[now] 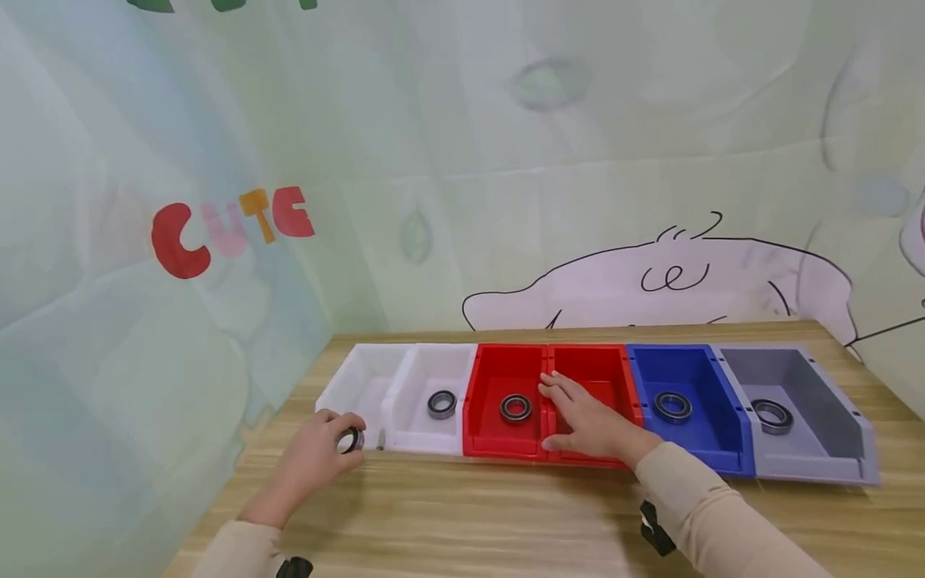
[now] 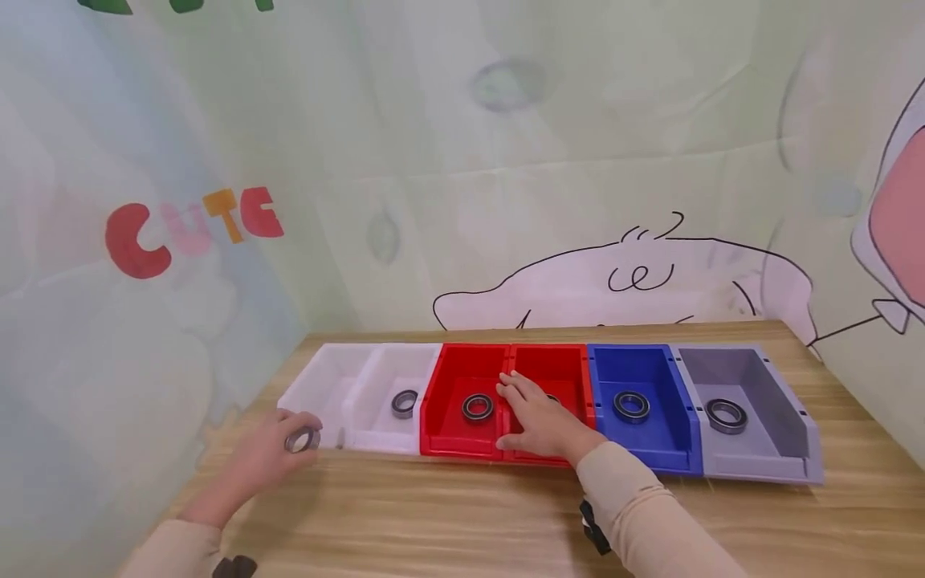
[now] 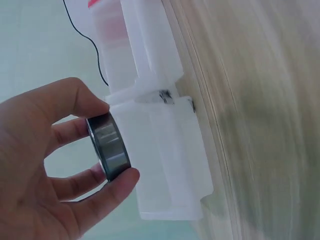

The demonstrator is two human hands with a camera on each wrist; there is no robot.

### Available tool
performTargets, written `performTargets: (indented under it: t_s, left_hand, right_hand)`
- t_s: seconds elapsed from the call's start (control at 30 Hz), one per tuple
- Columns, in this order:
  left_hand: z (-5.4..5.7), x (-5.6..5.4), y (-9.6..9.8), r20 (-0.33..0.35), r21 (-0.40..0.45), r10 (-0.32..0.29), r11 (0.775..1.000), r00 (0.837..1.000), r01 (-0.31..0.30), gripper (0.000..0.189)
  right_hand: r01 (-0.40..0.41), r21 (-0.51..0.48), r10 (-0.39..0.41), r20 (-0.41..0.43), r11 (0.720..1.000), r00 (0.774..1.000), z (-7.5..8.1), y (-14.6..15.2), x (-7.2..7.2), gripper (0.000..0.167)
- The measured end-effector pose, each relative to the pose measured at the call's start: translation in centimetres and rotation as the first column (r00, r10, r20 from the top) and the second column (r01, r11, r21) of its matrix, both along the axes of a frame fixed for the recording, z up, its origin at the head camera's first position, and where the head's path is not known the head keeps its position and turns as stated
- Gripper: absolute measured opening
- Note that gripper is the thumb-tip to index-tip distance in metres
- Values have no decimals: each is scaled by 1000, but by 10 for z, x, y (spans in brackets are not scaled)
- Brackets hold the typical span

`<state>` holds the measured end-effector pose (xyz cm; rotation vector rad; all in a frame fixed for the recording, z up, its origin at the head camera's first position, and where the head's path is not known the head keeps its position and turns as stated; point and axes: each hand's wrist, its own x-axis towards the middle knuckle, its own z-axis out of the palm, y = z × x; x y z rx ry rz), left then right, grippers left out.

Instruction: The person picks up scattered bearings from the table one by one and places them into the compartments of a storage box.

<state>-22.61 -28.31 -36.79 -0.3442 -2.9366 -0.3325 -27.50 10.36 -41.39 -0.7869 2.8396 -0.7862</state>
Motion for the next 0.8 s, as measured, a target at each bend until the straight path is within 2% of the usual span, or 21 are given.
performTargets:
  t_s: [0.2, 0.4, 0.57, 0.7, 0.8]
  left_hand:
    - [-3, -26, -5, -6, -9, 9, 1000, 1000, -9, 28]
    - [-5, -47, -4, 16, -12, -10, 1000, 1000, 10, 31]
    - [-8, -65, -5, 17, -14, 1, 1000, 1000, -1, 34]
    - [-11, -76, -6, 61, -21, 24, 1000, 998, -23, 37]
    - [-14, -85, -6, 76, -35, 18, 999, 997, -15, 38]
  right_hand:
    - [12, -1, -12, -7, 1000, 1000, 1, 1, -1, 86]
    - [23, -1, -23, -4, 1000, 1000, 2, 3, -3, 86]
    - [29, -4, -29, 2, 1000, 1000, -1, 2, -3, 86]
    - [22, -3, -22, 9, 1000, 1000, -4, 0, -3, 86]
    - [23, 2, -23, 3, 1000, 1000, -5, 0, -3, 86]
